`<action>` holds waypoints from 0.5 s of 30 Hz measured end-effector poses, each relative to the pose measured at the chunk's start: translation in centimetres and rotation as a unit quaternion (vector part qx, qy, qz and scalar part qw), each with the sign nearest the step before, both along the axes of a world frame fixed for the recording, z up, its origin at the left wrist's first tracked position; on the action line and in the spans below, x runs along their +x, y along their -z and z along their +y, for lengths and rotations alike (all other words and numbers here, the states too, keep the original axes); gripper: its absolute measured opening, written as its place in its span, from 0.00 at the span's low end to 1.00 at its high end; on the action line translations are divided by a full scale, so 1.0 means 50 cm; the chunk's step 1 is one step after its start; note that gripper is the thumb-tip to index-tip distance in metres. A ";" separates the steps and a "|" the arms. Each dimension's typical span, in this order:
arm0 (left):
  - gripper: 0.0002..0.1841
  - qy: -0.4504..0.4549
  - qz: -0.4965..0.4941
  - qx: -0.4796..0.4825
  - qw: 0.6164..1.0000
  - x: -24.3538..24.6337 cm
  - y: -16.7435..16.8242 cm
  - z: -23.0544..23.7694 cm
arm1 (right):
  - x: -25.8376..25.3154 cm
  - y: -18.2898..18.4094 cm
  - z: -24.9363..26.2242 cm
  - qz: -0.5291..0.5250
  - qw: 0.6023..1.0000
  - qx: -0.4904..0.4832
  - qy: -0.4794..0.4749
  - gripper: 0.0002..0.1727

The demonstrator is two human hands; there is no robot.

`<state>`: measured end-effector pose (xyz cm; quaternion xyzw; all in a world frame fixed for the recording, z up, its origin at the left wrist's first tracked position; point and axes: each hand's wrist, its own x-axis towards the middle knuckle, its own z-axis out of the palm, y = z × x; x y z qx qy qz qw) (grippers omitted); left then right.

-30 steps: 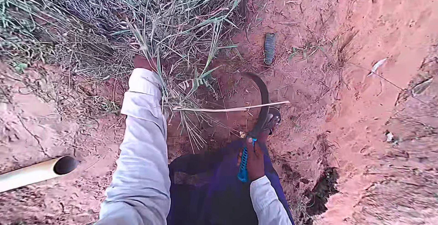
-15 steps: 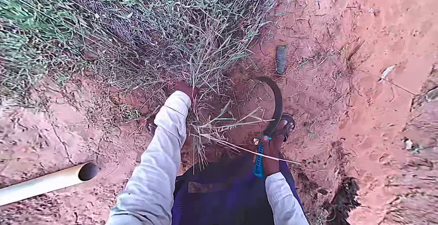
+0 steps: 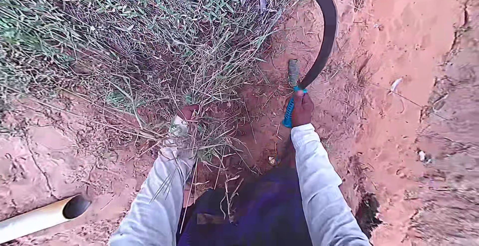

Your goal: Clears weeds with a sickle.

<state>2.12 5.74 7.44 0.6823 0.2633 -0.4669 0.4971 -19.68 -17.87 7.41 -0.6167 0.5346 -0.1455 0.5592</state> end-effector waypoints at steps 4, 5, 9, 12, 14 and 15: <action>0.09 0.023 -0.048 0.110 0.993 -0.037 -0.021 -0.039 | 0.117 -0.002 -0.142 -0.187 0.958 -0.207 -0.063 0.27; 0.09 0.048 -0.034 0.115 0.992 -0.039 -0.028 -0.043 | 0.118 0.011 -0.157 -0.152 0.957 -0.235 -0.075 0.30; 0.08 0.126 0.036 0.077 0.988 -0.013 0.009 -0.011 | 0.007 0.064 -0.108 0.298 0.941 -0.018 -0.162 0.33; 0.07 0.158 0.038 0.127 0.978 0.004 -0.005 -0.031 | 0.002 0.031 -0.049 0.378 0.911 0.072 -0.145 0.32; 0.07 0.193 0.062 0.188 0.961 0.006 -0.022 -0.044 | 0.023 -0.003 -0.014 0.364 0.920 0.085 -0.118 0.32; 0.06 0.232 0.045 0.187 0.954 0.002 -0.017 -0.032 | 0.026 -0.016 -0.003 0.366 0.920 0.091 -0.109 0.33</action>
